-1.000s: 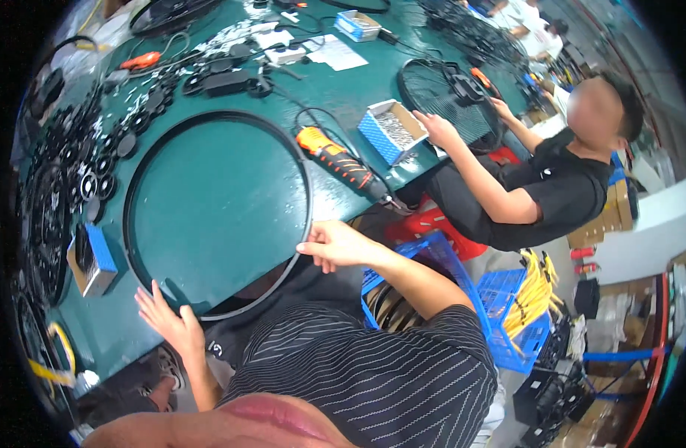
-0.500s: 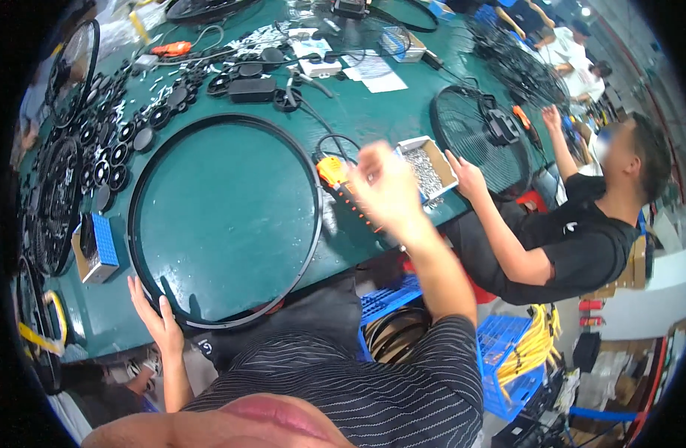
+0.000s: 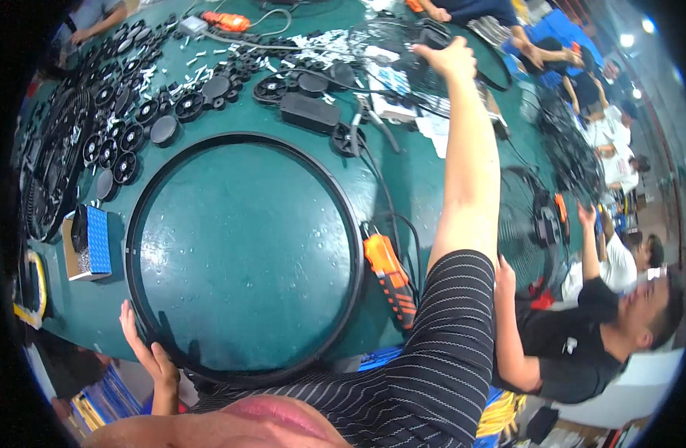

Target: The recorder and colleagues assemble several large industrial fans by attaching the front and back grilles to the motor housing using screws and an electric screwdriver.

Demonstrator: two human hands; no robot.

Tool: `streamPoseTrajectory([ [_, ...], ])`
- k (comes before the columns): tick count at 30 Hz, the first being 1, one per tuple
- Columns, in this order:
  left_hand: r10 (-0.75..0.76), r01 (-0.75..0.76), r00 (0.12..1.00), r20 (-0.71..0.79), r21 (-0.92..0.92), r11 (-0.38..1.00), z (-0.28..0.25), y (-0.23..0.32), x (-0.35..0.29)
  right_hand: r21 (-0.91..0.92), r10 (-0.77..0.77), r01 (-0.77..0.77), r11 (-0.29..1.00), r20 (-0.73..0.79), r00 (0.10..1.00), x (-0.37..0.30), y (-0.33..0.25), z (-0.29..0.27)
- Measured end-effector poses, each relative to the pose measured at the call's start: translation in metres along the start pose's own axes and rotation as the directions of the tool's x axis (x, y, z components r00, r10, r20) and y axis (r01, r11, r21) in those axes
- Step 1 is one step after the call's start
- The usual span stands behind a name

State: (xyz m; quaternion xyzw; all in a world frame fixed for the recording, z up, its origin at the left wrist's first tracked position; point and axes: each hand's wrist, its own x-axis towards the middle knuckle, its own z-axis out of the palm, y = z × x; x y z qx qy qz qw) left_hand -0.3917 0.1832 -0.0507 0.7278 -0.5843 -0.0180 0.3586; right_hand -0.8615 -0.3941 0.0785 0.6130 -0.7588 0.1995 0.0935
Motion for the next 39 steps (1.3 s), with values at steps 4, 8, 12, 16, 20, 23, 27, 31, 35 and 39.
streamPoseTrajectory([
  [4,-0.014,0.014,1.000,0.020,0.034,0.999,0.003,0.000,0.001,0.003,0.208,-0.208,0.978,-0.053,0.977,0.045,-0.013,0.046],
  [8,-0.032,0.030,0.999,0.028,0.047,0.998,0.005,-0.003,-0.002,0.030,0.257,-0.256,0.966,-0.042,0.965,0.063,-0.017,0.073],
  [12,-0.005,0.005,1.000,0.010,-0.048,0.999,0.012,-0.010,-0.001,-0.054,0.245,-0.269,0.962,-0.275,0.930,0.069,-0.011,0.085],
  [16,0.027,-0.028,1.000,-0.007,-0.053,0.998,0.008,-0.005,0.000,0.128,0.226,-0.196,0.972,-0.296,0.928,0.048,0.001,0.071],
  [20,-0.007,0.007,1.000,0.003,-0.040,0.999,0.000,0.004,0.000,0.183,0.155,-0.080,0.980,-0.441,0.884,0.017,-0.010,0.023],
  [23,-0.056,0.055,0.998,0.000,-0.044,0.997,-0.008,0.008,0.003,0.215,0.062,0.064,0.975,-0.534,0.843,-0.016,-0.024,-0.043],
  [27,0.155,-0.159,0.986,-0.055,-0.080,0.984,-0.028,0.027,0.021,0.432,-0.112,0.398,0.809,-0.552,0.827,-0.108,-0.056,-0.140],
  [31,0.180,0.107,0.969,0.171,-0.941,0.321,-0.029,0.080,0.051,0.802,-0.277,0.449,0.393,-0.363,0.890,-0.252,-0.093,-0.217],
  [35,0.491,0.372,0.858,0.150,-0.841,-0.394,-0.028,0.116,0.047,0.856,-0.369,0.415,0.306,-0.295,0.881,-0.381,-0.124,-0.250],
  [39,0.664,0.311,0.737,-0.129,-0.806,-0.503,-0.061,0.112,0.008,0.935,-0.314,0.219,0.280,-0.126,0.941,-0.444,-0.135,-0.252],
])
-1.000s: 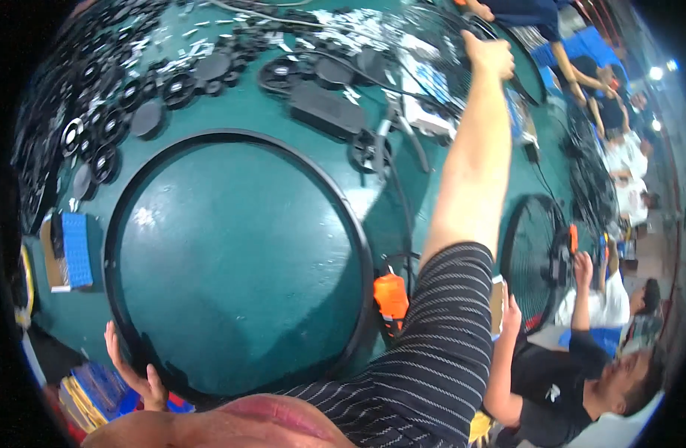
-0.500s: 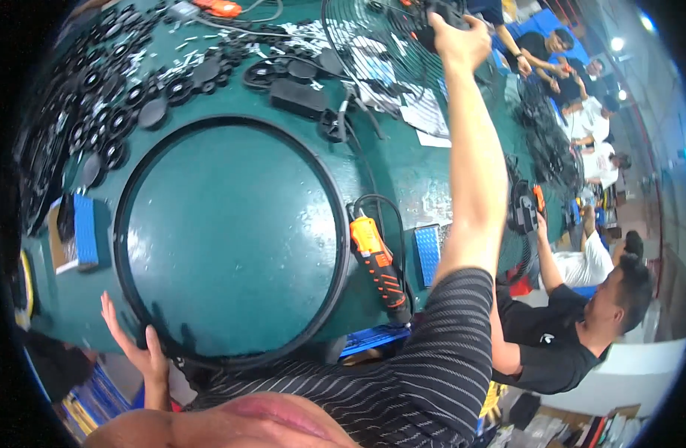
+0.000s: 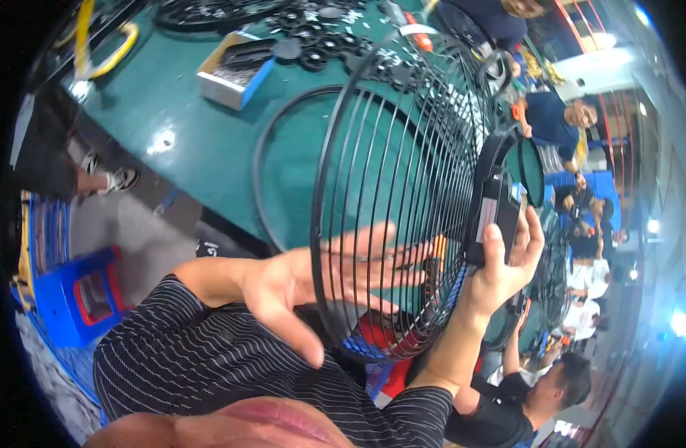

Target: The recorder and colleagues assemble several large industrial fans by attaching the front and back grilles to the motor housing using screws and an electric screwdriver.

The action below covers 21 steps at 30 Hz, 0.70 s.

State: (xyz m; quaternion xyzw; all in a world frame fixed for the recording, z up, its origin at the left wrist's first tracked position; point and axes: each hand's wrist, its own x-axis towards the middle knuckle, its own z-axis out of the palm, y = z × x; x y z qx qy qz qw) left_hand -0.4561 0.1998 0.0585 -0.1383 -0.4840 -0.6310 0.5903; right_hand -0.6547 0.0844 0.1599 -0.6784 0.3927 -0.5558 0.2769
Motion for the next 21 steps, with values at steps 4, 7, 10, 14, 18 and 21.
streamPoseTrajectory([
  [4,-0.047,0.049,0.968,-0.245,0.004,0.999,0.022,0.015,-0.010,-0.081,0.019,-0.018,0.997,0.016,1.000,-0.020,-0.006,0.012],
  [7,0.023,-0.080,0.979,-0.204,-0.279,0.957,0.013,0.026,-0.017,-0.288,-0.115,0.157,0.945,0.159,0.981,-0.028,-0.025,0.013],
  [10,0.012,-0.074,0.987,-0.159,-0.394,0.916,0.000,0.043,-0.036,-0.539,-0.410,0.707,0.458,0.577,0.706,-0.027,-0.050,0.006],
  [14,-0.039,-0.009,0.991,-0.131,-0.348,0.937,-0.022,0.047,-0.043,-0.413,-0.157,0.519,0.749,0.650,0.744,-0.009,-0.030,0.007],
  [18,-0.034,-0.056,0.977,-0.209,-0.406,0.912,-0.051,0.032,-0.047,-0.427,-0.072,0.475,0.769,0.682,0.728,0.005,0.013,0.013],
  [21,-0.069,-0.072,0.959,-0.274,-0.473,0.878,-0.073,0.026,-0.056,-0.398,-0.053,0.513,0.761,0.750,0.660,0.019,0.045,0.028],
])
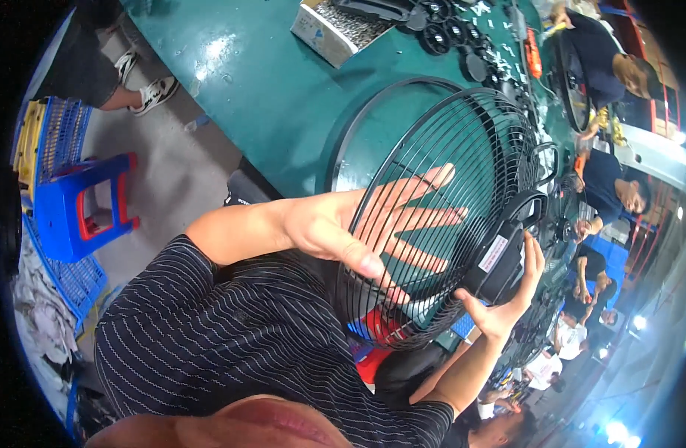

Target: The recorder and colleagues assemble several large industrial fans by attaching the front and back grilles to the motor housing using screws and an electric screwdriver.

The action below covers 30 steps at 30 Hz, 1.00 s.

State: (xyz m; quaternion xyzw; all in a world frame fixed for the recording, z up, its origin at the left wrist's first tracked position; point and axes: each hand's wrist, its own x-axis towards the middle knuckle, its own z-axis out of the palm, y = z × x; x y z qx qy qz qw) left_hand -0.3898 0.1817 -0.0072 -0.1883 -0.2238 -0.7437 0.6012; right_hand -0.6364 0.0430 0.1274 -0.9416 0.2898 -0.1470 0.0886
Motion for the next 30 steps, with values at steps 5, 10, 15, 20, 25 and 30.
streamPoseTrajectory([
  [5,0.043,-0.044,0.997,-0.069,-0.021,0.999,-0.021,0.013,0.000,0.183,-0.022,-0.010,0.983,0.169,0.985,0.032,0.026,0.025],
  [10,0.069,-0.047,0.948,-0.310,0.079,0.996,-0.011,0.024,0.000,0.235,0.085,-0.132,0.963,0.199,0.976,0.042,0.030,0.022],
  [15,0.616,0.442,0.728,-0.302,0.893,-0.086,0.000,0.061,-0.036,-0.002,0.112,-0.113,0.994,0.189,0.976,0.060,0.030,0.039],
  [20,0.482,0.533,0.830,-0.279,0.653,-0.539,-0.023,0.079,-0.041,-0.122,0.153,-0.132,0.984,0.185,0.971,0.066,0.022,0.052],
  [25,0.416,0.470,0.870,-0.264,0.695,-0.544,-0.035,0.077,-0.026,-0.141,0.164,-0.138,0.980,0.194,0.967,0.066,0.022,0.059],
  [30,0.331,0.467,0.884,-0.331,0.674,-0.573,-0.037,0.078,-0.028,-0.149,0.166,-0.135,0.980,0.223,0.961,0.063,0.024,0.064],
])
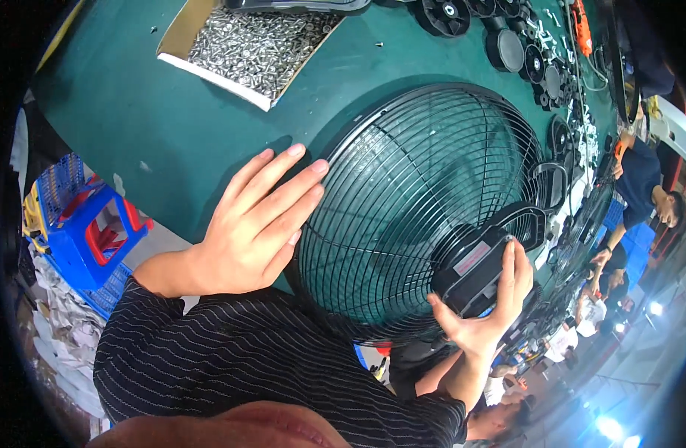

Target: The recorder and colleagues assemble several large industrial fans by attaching the front and back grilles to the motor housing using screws and an electric screwdriver.

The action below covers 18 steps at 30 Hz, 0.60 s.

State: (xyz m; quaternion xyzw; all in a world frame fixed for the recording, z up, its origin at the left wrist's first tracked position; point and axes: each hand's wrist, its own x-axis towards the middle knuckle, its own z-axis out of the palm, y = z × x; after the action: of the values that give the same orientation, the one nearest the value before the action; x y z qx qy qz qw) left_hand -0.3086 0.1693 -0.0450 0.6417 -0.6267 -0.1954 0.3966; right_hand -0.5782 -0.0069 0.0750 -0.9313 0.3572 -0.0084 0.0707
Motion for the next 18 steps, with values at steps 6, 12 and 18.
streamPoseTrajectory([
  [6,0.057,-0.056,0.998,-0.039,0.038,0.998,0.008,0.002,0.006,0.016,0.005,-0.005,1.000,0.015,1.000,0.001,0.010,-0.004],
  [12,0.023,-0.023,1.000,-0.004,-0.008,1.000,0.007,0.012,0.014,0.036,0.006,-0.006,0.999,0.020,1.000,0.002,0.018,-0.011],
  [18,0.015,-0.015,1.000,0.019,-0.009,1.000,0.005,0.018,0.018,0.041,0.022,-0.023,0.999,0.028,0.999,0.001,0.019,-0.015],
])
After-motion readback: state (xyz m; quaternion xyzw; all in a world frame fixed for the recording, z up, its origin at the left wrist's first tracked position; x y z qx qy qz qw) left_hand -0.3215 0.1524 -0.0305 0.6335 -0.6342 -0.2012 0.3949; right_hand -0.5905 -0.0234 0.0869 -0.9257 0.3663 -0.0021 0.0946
